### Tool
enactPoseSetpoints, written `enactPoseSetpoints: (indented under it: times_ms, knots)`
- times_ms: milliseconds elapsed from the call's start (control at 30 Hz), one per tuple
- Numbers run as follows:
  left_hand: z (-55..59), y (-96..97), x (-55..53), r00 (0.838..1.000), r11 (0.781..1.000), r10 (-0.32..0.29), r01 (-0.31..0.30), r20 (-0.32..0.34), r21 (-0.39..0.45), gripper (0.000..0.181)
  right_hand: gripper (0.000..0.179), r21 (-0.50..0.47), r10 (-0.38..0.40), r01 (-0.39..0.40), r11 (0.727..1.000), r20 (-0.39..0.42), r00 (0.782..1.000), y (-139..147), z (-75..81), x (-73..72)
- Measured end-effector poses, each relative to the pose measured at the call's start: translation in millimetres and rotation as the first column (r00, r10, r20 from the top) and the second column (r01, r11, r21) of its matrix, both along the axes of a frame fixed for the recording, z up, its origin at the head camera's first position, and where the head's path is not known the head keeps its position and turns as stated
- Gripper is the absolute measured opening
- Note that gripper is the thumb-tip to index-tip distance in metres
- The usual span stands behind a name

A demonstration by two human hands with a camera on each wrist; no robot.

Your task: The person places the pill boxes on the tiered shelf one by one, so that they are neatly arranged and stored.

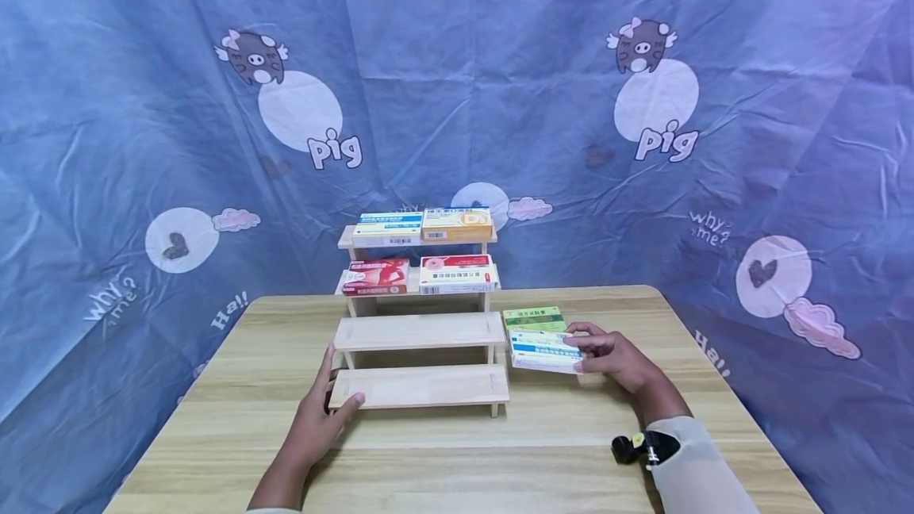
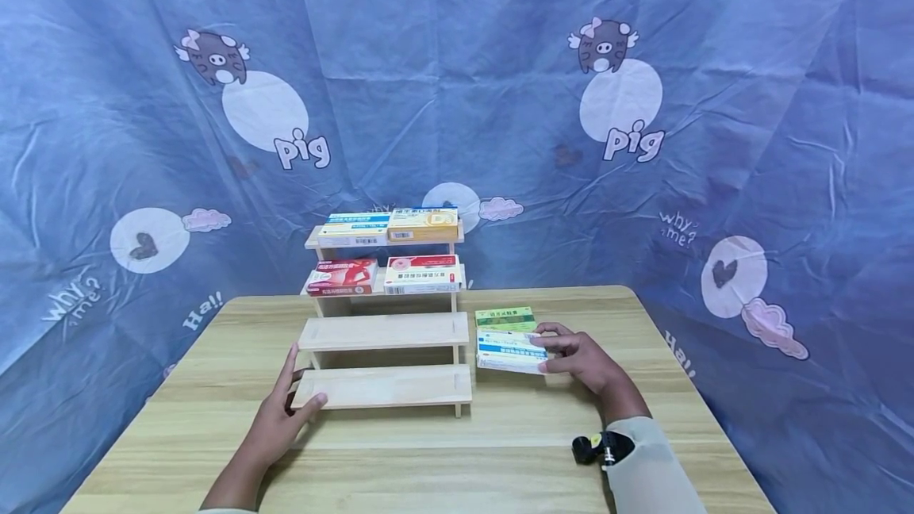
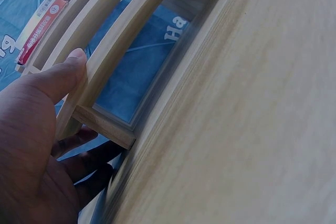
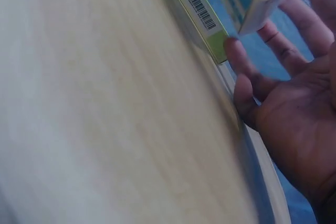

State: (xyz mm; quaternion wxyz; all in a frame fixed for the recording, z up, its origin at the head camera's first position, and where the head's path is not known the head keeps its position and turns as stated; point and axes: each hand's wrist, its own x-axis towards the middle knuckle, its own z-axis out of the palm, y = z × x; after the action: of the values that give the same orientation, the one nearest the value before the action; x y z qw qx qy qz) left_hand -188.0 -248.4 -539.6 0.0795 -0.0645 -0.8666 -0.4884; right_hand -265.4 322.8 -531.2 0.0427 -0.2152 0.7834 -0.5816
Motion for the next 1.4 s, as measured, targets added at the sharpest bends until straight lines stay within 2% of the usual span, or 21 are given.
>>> enactPoseSetpoints:
  times_ms: [133,367,500,700,1167,1400]
  knots:
    - [-1.1,-0.2,-1.3,1.000,1.000,0.005,-0.005,0.000,-0.001,0.104,0.053,-0.038,0.023,-0.024,0.999,-0.006,1.000,0,1.7,0.4]
    - [-2.0,0.1,-2.0,1.000,1.000,0.004,-0.004,-0.006,-0.002,0.105,0.051,-0.080,0.038,-0.044,0.996,-0.074,0.997,2,3.4,0.6]
    - [-1.5,-0.1,-0.8,1.000,1.000,0.007,-0.007,0.000,-0.006,0.105,0.053,-0.089,0.001,-0.010,0.996,-0.102,0.995,4,8.1,2.2]
    - [-0.1,-0.9,-0.3,1.000,1.000,0.004,-0.004,-0.001,-0.006,0.105,0.056,-0.098,-0.067,0.059,0.993,-0.080,0.995,3,18.9,3.1]
    - [2.3,-0.9,1.6,1.000,1.000,-0.008,0.008,0.009,0.003,0.106,0.057,-0.098,-0.090,0.078,0.992,-0.119,0.989,1,33.5,6.8]
    - [1.9,-1.1,1.0,1.000,1.000,-0.010,0.010,0.002,0.005,0.106,0.055,-0.110,-0.069,0.051,0.993,-0.167,0.984,2,42.8,9.9]
